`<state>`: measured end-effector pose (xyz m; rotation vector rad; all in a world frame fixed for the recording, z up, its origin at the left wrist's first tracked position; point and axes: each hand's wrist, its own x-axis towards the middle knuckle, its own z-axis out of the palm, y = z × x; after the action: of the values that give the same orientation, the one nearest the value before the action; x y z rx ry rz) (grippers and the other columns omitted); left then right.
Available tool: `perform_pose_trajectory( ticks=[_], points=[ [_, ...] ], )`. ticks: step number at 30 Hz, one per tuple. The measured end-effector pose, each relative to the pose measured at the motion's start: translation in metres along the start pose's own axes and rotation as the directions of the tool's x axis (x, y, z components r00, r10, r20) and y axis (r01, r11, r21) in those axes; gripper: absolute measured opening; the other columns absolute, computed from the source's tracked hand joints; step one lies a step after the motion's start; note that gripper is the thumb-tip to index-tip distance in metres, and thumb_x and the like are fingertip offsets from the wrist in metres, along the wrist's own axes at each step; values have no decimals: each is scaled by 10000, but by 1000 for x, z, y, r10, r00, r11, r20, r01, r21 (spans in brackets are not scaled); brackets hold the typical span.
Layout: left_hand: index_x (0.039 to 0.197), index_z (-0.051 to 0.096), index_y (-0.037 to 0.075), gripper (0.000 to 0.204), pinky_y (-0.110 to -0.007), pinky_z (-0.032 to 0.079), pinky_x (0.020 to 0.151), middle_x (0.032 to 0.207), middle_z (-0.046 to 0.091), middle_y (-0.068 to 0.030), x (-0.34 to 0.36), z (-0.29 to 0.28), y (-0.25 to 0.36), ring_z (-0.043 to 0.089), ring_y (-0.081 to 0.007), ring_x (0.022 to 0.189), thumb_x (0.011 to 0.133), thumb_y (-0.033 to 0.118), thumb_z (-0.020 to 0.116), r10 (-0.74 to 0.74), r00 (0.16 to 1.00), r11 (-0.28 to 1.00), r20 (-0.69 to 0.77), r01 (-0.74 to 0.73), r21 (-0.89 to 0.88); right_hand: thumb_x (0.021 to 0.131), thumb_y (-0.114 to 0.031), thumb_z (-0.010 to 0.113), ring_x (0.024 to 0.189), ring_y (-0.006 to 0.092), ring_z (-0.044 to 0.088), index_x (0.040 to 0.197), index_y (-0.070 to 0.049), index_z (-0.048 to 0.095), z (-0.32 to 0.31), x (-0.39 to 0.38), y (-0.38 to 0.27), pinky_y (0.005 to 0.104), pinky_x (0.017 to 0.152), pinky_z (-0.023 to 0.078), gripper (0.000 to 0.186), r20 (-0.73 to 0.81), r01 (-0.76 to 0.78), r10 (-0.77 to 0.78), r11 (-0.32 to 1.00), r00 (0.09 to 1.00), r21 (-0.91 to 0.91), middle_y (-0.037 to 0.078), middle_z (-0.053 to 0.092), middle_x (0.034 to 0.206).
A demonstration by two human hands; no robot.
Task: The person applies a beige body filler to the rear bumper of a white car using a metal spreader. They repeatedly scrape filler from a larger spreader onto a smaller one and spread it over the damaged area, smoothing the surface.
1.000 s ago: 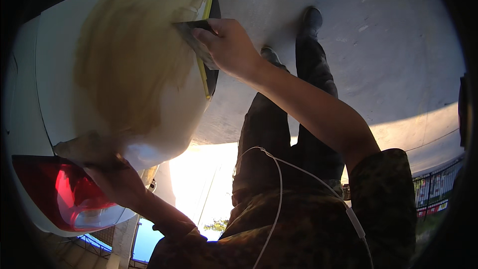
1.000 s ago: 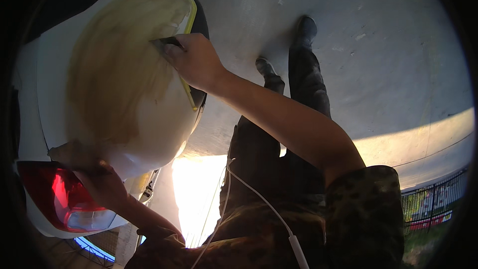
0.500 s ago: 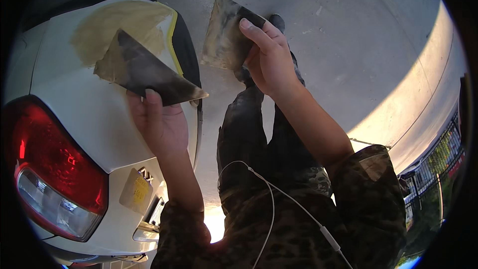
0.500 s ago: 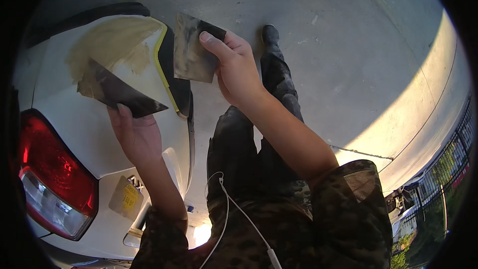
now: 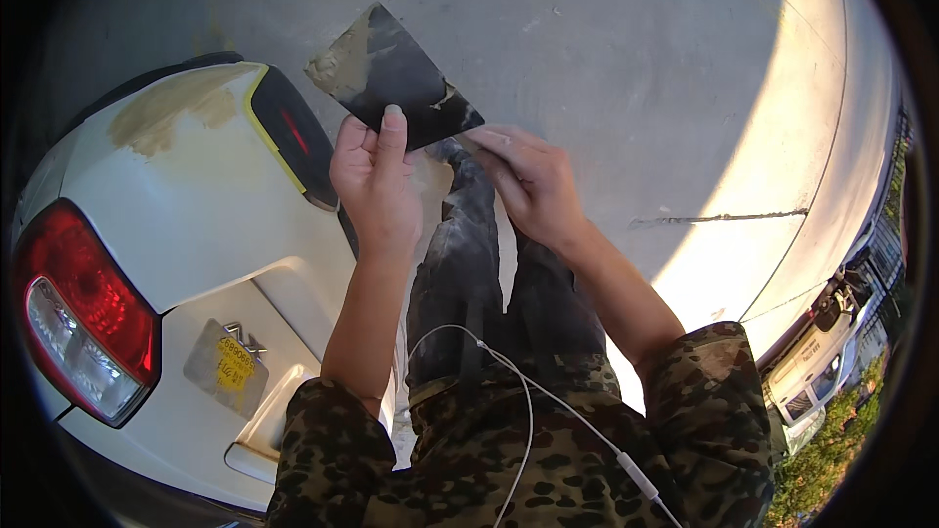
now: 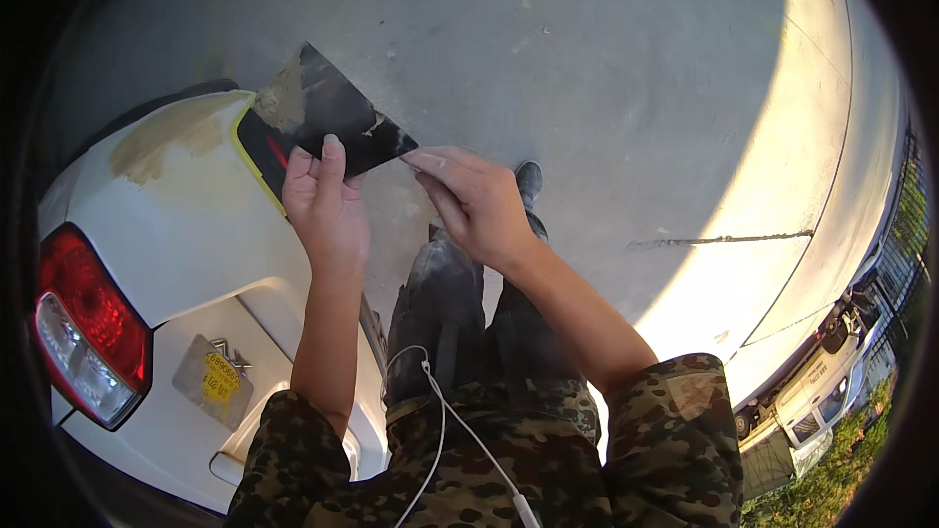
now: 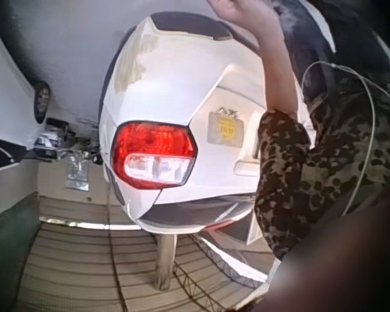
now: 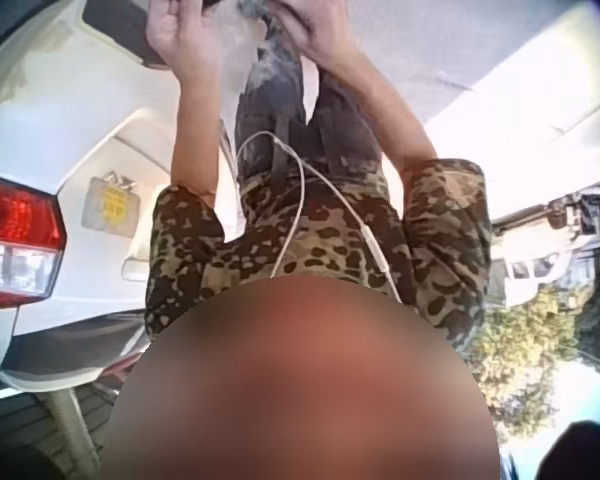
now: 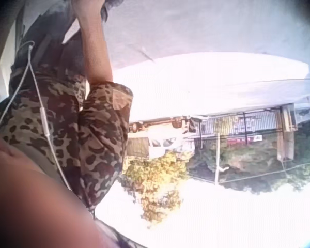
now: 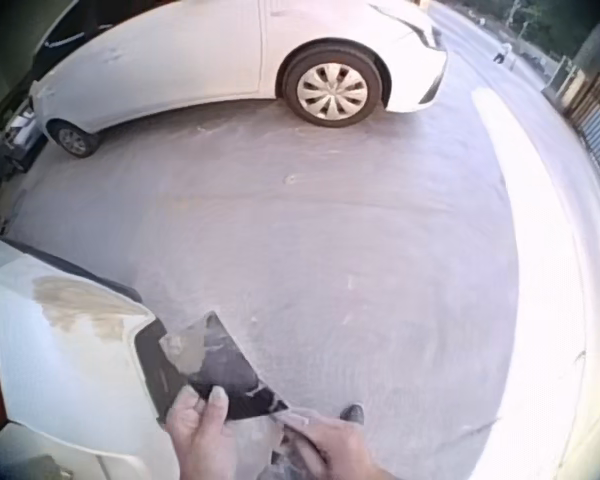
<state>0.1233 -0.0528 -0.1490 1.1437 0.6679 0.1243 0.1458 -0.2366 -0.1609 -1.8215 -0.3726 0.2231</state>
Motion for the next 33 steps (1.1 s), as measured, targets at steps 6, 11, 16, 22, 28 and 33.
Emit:
perform_pose_trajectory(
  ticks=[6, 11, 16, 22, 28, 33],
  points=[
    [1239, 552, -13, 260, -280, 537, 886, 1191, 679, -73, -45, 80, -73, 655, -105, 1005, 1031, 107, 653, 144, 990, 962, 11, -142, 231, 887, 62, 678, 860, 317, 718, 1187, -10, 705, -85, -67, 4, 358, 734, 575, 310, -364, -326, 224, 912, 904, -248, 150, 737, 1105],
    [1302, 502, -34, 310, -334, 597, 902, 1218, 671, -136, -101, 137, -91, 674, -156, 1046, 1046, 101, 612, 244, 956, 930, 163, -278, 241, 930, -73, 656, 841, 364, 708, 1164, 17, 700, -96, -74, 51, 393, 735, 574, 255, -235, -478, 416, 779, 878, -406, 198, 724, 1093],
    [1306, 557, -28, 277, -340, 619, 907, 1233, 688, -139, -112, 146, -77, 708, -195, 1069, 1044, 58, 582, -21, 969, 996, 248, 0, 85, 995, -271, 635, 847, 300, 706, 1253, 3, 660, -151, -142, 118, 381, 756, 558, 378, -367, -679, 656, 730, 660, 83, 133, 734, 1070],
    [1280, 599, 17, 237, -311, 627, 843, 1122, 730, -66, -140, 173, -100, 733, -156, 992, 1059, 101, 578, -457, 796, 868, 398, 496, 5, 1025, -326, 647, 870, 120, 637, 1447, -7, 547, -218, -105, 92, 291, 759, 523, 539, 118, -339, 657, 220, 745, 915, 20, 684, 1050],
    [1280, 599, 18, 238, -320, 624, 870, 1163, 728, -88, -142, 186, -101, 734, -181, 1023, 1058, 101, 576, -481, 777, 841, 406, 540, -37, 971, -218, 734, 855, 81, 623, 1474, 24, 514, -211, -137, 92, 252, 790, 514, 600, 22, -402, 548, 586, 836, 704, 8, 687, 959],
    [1286, 588, -8, 255, -306, 583, 925, 1208, 702, -100, -139, 160, -101, 710, -174, 1053, 1046, 78, 594, -296, 922, 951, 248, 261, 166, 964, -182, 718, 822, 89, 618, 1203, 47, 694, -218, -188, 96, 257, 749, 508, 332, -73, -682, 817, 524, 572, 510, 33, 704, 931]
  ],
)
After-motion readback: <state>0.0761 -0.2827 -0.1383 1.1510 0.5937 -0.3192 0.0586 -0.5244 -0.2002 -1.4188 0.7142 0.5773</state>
